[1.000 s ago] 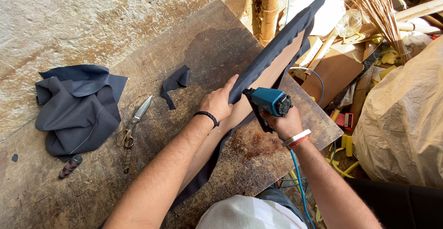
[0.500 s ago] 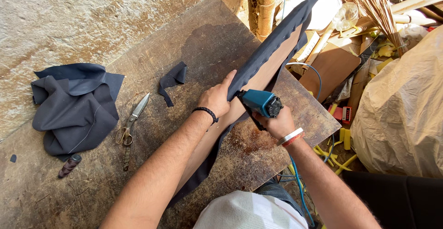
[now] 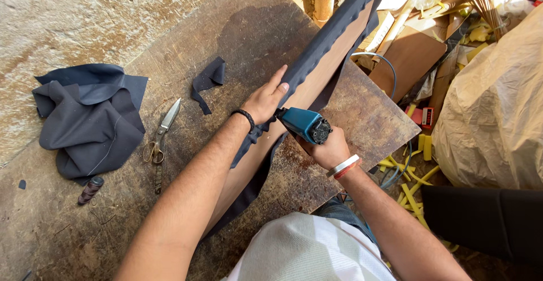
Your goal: The person stretches dark fabric around the edge of a long curved wooden frame on a workbench and secures it with a pneumatic staple gun, working along one side and then the other. They fold the fabric over the edge, staple it in place, and use scissors to trim excess fabric from the frame.
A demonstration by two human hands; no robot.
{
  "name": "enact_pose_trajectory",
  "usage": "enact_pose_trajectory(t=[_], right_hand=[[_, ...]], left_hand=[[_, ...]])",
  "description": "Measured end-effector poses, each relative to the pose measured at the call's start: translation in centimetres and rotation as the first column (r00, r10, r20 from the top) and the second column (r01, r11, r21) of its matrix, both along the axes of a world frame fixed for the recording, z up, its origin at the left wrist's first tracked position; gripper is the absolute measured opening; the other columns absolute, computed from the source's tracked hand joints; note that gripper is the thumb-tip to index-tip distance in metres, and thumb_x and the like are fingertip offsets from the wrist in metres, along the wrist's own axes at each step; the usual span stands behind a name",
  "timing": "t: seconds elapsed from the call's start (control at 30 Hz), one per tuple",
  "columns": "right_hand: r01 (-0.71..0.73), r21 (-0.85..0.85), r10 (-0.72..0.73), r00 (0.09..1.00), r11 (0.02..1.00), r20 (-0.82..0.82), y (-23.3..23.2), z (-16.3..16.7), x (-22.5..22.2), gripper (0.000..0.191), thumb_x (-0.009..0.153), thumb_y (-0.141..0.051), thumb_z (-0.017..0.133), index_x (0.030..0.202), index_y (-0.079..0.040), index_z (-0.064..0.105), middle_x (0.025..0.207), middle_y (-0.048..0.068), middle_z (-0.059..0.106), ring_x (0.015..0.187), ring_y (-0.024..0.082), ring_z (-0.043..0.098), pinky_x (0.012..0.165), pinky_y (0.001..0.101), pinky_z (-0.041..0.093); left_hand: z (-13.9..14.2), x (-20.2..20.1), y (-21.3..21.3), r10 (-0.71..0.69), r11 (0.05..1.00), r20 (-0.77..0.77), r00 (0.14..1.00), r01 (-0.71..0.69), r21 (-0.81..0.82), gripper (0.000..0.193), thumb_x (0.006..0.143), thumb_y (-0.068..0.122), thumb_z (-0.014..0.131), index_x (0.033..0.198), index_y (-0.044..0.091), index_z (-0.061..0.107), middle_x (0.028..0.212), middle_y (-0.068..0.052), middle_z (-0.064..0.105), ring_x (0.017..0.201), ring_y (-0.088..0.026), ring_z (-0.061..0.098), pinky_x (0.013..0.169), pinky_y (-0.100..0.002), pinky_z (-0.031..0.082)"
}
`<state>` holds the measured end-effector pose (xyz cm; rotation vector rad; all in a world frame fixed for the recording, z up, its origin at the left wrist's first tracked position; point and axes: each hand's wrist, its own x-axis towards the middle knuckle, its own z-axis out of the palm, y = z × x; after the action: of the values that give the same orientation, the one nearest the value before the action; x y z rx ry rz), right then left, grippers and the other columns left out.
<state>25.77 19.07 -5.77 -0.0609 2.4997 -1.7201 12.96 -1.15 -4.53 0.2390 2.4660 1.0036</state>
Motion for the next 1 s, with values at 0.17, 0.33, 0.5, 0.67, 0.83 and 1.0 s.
enact_pose_trajectory(t=[0.17, 0.33, 0.5, 0.67, 0.83, 1.0], right_hand=[[-0.020, -0.097, 0.039, 0.980, 0.995, 0.196, -1.0, 0.4, 1.0, 0.030, 0.081, -0.026, 0.081, 0.104, -0.007, 0.076, 0.074, 0.006, 0.076, 0.062, 0.012, 0.067, 0.059, 0.0318, 0.056], [-0.040, 0.037, 0.028, 0.961, 0.999, 0.277, -1.7, 0.1, 1.1, 0.031, 0.080, -0.031, 0.084, 0.093, -0.004, 0.076, 0.068, 0.009, 0.075, 0.061, 0.015, 0.071, 0.059, 0.0344, 0.057], [-0.198, 0.320, 0.099, 0.949, 0.926, 0.300, 0.1, -2.9, -0.1, 0.043, 0.083, -0.046, 0.081, 0.095, -0.005, 0.078, 0.075, 0.015, 0.075, 0.073, 0.029, 0.076, 0.072, 0.0406, 0.058], [-0.241, 0.527, 0.079, 0.947, 0.815, 0.311, 2.4, -7.8, -1.7, 0.066, 0.084, -0.039, 0.077, 0.138, -0.007, 0.056, 0.108, 0.023, 0.072, 0.100, 0.039, 0.071, 0.088, 0.0473, 0.055], [-0.257, 0.664, 0.077, 0.955, 0.702, 0.287, 3.6, -9.4, -1.9, 0.071, 0.083, -0.033, 0.078, 0.148, -0.017, 0.053, 0.123, 0.020, 0.064, 0.116, 0.037, 0.061, 0.098, 0.0452, 0.051], [-0.074, 0.474, 0.046, 0.997, 0.877, 0.069, 3.2, -6.4, -2.0, 0.040, 0.084, -0.030, 0.077, 0.121, -0.017, 0.072, 0.131, 0.009, 0.062, 0.112, 0.030, 0.066, 0.097, 0.0404, 0.054]], left_hand=[[-0.3, -0.2, -0.4, -0.018, 1.000, -0.049, 0.999, 0.018, 0.002, 0.063, 0.106, 0.050, 0.036, 0.163, 0.031, 0.018, 0.163, -0.016, 0.037, 0.149, -0.034, 0.038, 0.120, -0.045, 0.033], [-0.5, -0.1, -0.5, 0.006, 0.999, -0.026, 1.000, -0.005, 0.048, 0.063, 0.104, 0.049, 0.038, 0.162, 0.029, 0.021, 0.161, -0.016, 0.042, 0.147, -0.032, 0.044, 0.119, -0.043, 0.036], [-0.5, 0.2, -0.2, -0.003, 0.999, -0.066, 0.998, 0.006, 0.051, 0.063, 0.106, 0.048, 0.040, 0.162, 0.027, 0.023, 0.161, -0.017, 0.042, 0.147, -0.032, 0.042, 0.119, -0.043, 0.035], [0.0, 0.7, 0.2, 0.034, 0.999, -0.041, 0.999, -0.034, -0.003, 0.065, 0.103, 0.049, 0.042, 0.161, 0.027, 0.025, 0.157, -0.016, 0.046, 0.144, -0.032, 0.047, 0.117, -0.043, 0.038], [2.0, 1.4, 0.9, 0.088, 0.996, -0.054, 0.995, -0.090, -0.030, 0.067, 0.100, 0.050, 0.048, 0.159, 0.023, 0.032, 0.147, -0.016, 0.058, 0.133, -0.031, 0.058, 0.110, -0.044, 0.046], [5.3, 3.8, 1.2, 0.185, 0.972, 0.022, 0.983, -0.179, -0.151, 0.068, 0.093, 0.048, 0.060, 0.153, 0.022, 0.043, 0.120, -0.013, 0.074, 0.103, -0.028, 0.075, 0.093, -0.043, 0.058]])
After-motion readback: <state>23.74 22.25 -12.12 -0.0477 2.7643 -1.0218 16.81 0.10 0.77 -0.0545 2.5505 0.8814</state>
